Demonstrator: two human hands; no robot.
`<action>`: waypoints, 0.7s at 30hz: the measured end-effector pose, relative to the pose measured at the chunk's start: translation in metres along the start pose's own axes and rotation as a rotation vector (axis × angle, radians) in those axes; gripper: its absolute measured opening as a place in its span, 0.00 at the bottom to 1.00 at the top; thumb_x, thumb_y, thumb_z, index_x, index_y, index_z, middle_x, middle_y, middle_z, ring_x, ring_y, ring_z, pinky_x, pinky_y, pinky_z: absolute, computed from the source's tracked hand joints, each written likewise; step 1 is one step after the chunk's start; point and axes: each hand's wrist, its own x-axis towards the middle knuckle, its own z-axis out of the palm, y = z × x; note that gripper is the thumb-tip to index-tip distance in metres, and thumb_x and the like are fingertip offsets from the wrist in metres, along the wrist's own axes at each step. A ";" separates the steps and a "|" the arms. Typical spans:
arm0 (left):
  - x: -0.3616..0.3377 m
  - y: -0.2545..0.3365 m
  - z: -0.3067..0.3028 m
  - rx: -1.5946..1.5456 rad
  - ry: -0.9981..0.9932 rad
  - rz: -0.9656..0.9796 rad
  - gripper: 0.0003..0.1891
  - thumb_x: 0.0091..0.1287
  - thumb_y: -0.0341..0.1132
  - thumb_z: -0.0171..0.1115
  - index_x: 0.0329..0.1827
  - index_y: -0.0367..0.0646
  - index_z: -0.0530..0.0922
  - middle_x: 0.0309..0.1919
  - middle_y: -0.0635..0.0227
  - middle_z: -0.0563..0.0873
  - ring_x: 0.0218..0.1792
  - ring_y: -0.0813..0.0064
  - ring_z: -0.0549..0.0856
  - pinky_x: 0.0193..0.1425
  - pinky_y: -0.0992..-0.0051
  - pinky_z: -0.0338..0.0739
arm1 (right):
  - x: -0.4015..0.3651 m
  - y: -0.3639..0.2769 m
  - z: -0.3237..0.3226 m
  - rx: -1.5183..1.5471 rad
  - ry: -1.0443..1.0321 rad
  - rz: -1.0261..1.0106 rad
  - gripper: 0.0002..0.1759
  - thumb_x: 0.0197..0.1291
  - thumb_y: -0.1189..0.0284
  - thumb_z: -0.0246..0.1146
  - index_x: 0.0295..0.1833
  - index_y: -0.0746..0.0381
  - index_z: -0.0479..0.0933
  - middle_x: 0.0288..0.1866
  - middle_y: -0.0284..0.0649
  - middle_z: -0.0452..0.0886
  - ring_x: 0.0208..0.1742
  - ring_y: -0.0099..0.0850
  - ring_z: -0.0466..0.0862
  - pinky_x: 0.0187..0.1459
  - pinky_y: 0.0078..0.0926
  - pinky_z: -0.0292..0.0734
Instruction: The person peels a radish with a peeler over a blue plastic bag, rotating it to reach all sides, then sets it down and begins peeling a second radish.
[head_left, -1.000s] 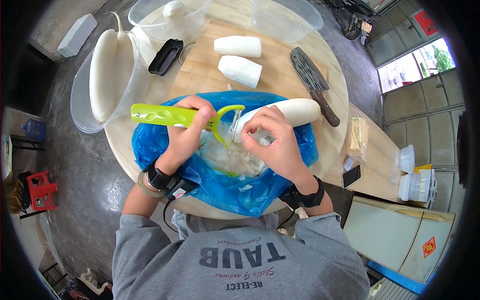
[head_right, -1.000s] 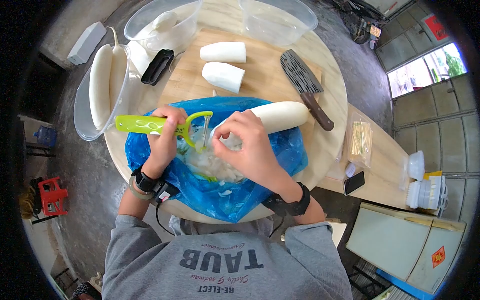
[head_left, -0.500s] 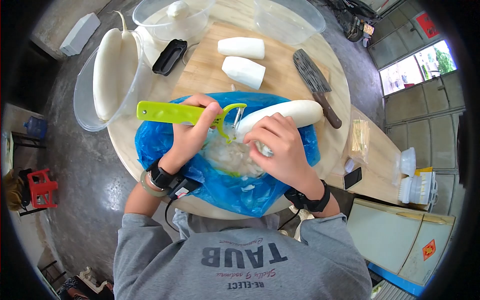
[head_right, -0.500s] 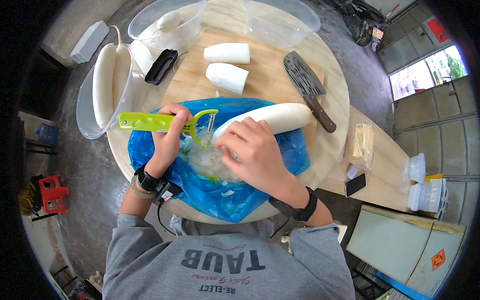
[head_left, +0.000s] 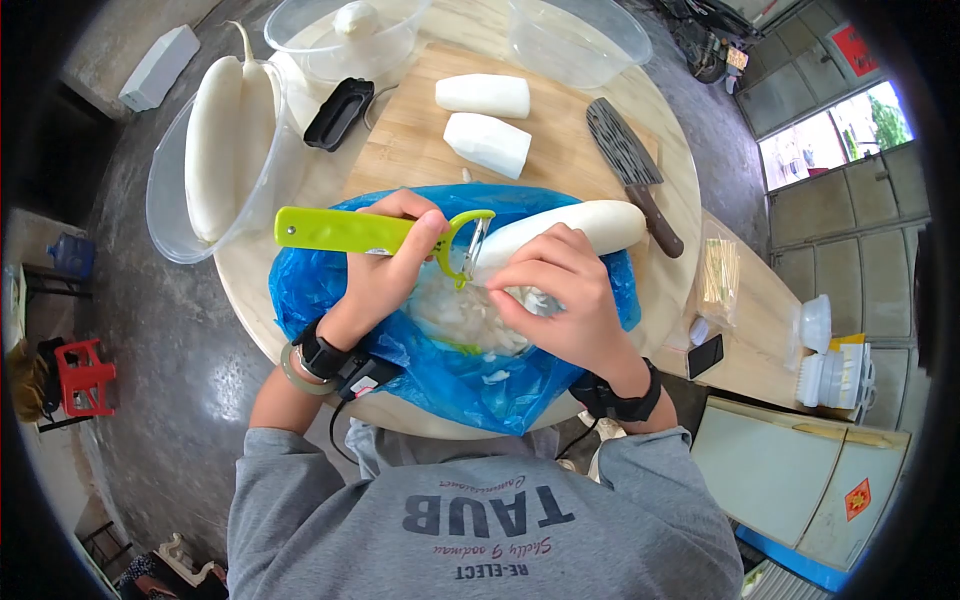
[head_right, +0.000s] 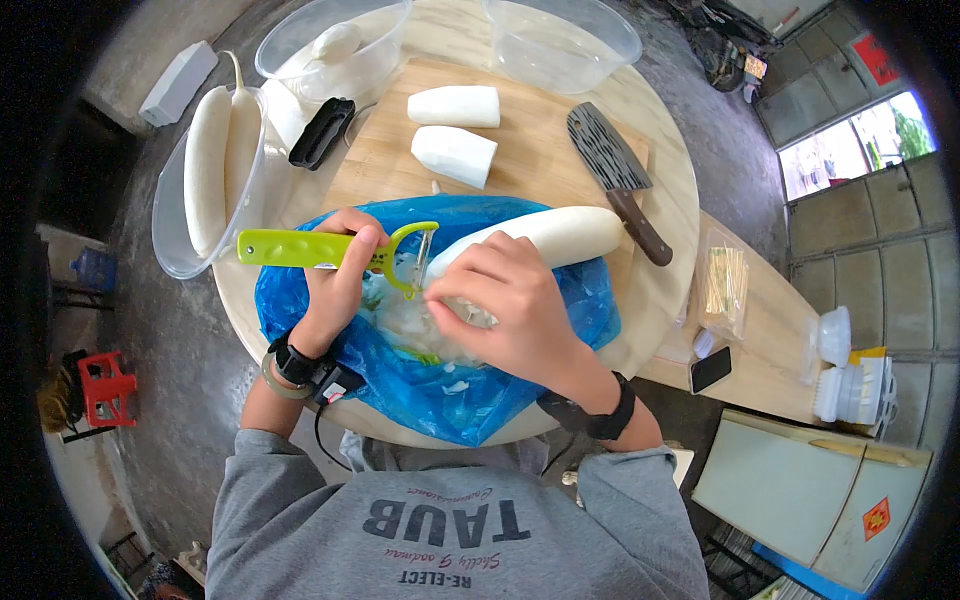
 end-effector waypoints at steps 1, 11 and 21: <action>0.000 0.000 0.000 0.006 0.013 0.002 0.07 0.63 0.31 0.56 0.29 0.38 0.75 0.22 0.71 0.79 0.21 0.86 0.74 0.25 0.86 0.67 | -0.001 0.000 -0.003 0.044 -0.026 0.036 0.05 0.40 0.72 0.67 0.25 0.56 0.77 0.25 0.28 0.73 0.33 0.27 0.72 0.34 0.26 0.62; -0.001 -0.001 0.000 -0.080 0.026 -0.031 0.07 0.63 0.32 0.55 0.30 0.39 0.74 0.23 0.70 0.79 0.22 0.85 0.75 0.25 0.85 0.69 | -0.005 0.006 0.003 -0.107 -0.103 0.127 0.03 0.40 0.72 0.64 0.25 0.57 0.78 0.28 0.28 0.76 0.36 0.27 0.72 0.39 0.26 0.61; 0.002 -0.014 -0.007 -0.341 -0.007 -0.145 0.11 0.65 0.39 0.53 0.29 0.41 0.73 0.25 0.69 0.77 0.20 0.80 0.76 0.24 0.82 0.69 | -0.001 0.000 -0.002 0.035 -0.298 0.145 0.11 0.41 0.76 0.66 0.36 0.58 0.79 0.31 0.28 0.78 0.38 0.26 0.74 0.43 0.25 0.61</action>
